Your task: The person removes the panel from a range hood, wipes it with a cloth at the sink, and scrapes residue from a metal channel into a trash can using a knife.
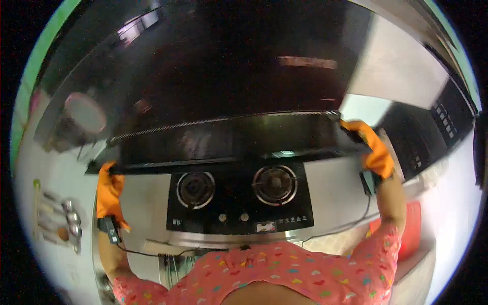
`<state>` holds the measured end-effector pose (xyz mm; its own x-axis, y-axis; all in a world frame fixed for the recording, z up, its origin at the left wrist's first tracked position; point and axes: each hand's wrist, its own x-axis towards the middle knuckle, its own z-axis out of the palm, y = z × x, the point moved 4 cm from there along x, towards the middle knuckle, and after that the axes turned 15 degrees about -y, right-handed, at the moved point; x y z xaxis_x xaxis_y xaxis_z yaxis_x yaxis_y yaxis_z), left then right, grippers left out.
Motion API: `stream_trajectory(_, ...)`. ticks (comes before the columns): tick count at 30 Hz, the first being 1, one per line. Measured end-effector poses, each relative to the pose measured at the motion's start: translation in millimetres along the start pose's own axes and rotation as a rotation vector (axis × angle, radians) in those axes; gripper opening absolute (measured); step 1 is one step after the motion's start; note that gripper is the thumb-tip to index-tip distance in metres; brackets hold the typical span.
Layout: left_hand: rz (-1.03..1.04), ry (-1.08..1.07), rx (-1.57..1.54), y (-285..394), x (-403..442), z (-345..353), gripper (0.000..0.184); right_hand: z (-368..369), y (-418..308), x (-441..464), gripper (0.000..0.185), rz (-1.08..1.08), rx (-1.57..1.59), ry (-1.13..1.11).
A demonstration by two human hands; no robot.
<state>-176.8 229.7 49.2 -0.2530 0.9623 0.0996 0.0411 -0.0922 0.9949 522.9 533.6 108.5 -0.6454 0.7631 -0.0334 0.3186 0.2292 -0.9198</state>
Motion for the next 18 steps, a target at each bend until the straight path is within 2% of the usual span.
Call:
stream_trajectory(1,0.059,0.211,0.755,48.0,-32.8,85.1,0.030,4.2,-0.1,-14.0,0.039,-0.021,-0.070,-0.019)
stream_trajectory(2,0.037,0.213,0.711,42.7,-38.5,90.9,0.032,9.4,1.1,-23.3,0.048,-0.041,-0.123,-0.046)
stream_trajectory(3,0.096,0.120,0.422,35.8,-46.6,89.3,0.033,12.5,2.1,-29.2,0.058,-0.059,-0.154,-0.076)
stream_trajectory(4,-0.051,0.241,0.654,20.3,-49.7,66.6,0.046,19.5,9.5,-26.2,0.058,-0.108,-0.174,-0.144)
stream_trajectory(5,-0.055,0.439,-0.187,23.9,-38.2,91.9,0.036,17.0,21.9,-28.7,0.050,-0.117,-0.178,-0.085)
stream_trajectory(6,0.195,0.283,0.521,2.7,-38.7,66.8,0.023,12.6,31.2,-26.1,0.042,-0.115,-0.177,-0.026)
stream_trajectory(7,-0.028,0.302,0.010,2.7,-30.7,72.6,0.017,7.3,30.0,-13.2,0.036,-0.104,-0.175,0.037)
stream_trajectory(8,-0.206,0.465,-0.520,2.8,-27.8,81.7,0.023,20.1,14.6,-0.7,0.038,-0.009,0.284,0.008)
stream_trajectory(9,-0.222,0.463,-0.440,-15.8,-21.0,70.4,0.018,26.9,8.5,3.0,0.039,0.008,0.315,-0.003)
stream_trajectory(11,-0.156,0.448,-0.832,-27.2,-14.6,65.4,0.006,31.6,-5.1,8.8,0.041,-0.015,0.181,-0.020)
stream_trajectory(12,-0.021,0.528,-0.801,-37.4,-9.2,70.0,0.009,33.3,-6.8,16.1,0.042,-0.023,0.139,-0.024)
stream_trajectory(14,0.051,0.563,-0.909,-64.1,-9.7,52.8,0.008,36.9,-9.3,32.1,0.044,-0.036,0.091,-0.041)
stream_trajectory(16,-0.025,0.539,-0.853,-73.6,-20.5,55.9,0.010,44.4,-5.5,46.6,0.046,-0.024,0.062,-0.061)
stream_trajectory(18,-0.099,0.645,-0.814,-86.4,-31.9,59.0,0.009,54.0,4.1,72.3,0.049,-0.014,0.043,-0.086)
